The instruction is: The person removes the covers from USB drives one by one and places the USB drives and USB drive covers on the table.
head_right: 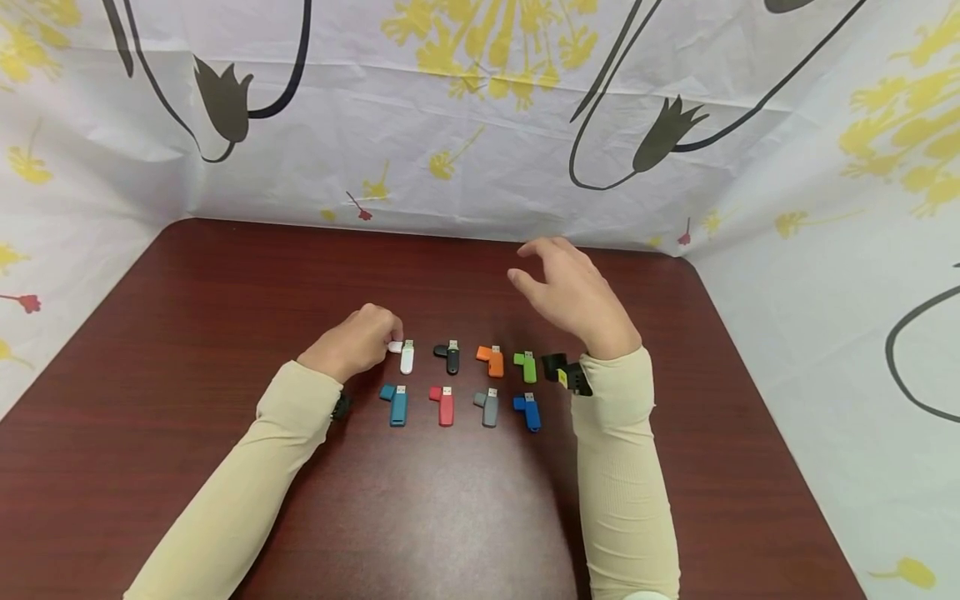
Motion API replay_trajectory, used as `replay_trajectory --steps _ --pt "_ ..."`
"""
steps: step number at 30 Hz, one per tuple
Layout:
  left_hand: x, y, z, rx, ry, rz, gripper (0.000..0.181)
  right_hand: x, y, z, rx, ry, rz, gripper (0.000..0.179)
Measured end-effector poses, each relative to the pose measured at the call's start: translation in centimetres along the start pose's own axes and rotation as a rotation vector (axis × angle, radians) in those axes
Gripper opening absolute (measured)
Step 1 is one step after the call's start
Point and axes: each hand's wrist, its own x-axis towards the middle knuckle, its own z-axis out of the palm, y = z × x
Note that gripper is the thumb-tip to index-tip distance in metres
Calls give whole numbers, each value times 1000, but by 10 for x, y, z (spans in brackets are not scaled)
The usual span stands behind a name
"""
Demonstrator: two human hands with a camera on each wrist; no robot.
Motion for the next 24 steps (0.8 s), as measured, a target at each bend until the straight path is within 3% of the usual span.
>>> replay_trajectory --steps 10,16,24 --pt "-5 3 -7 13 12 -7 23 0 0 1 3 -12 -3 48" --pt "-13 11 -25 71 104 22 32 -1 0 1 16 1 21 49" --pt "-19 34 -44 82 222 6 50 -1 -5 4 39 -5 16 74"
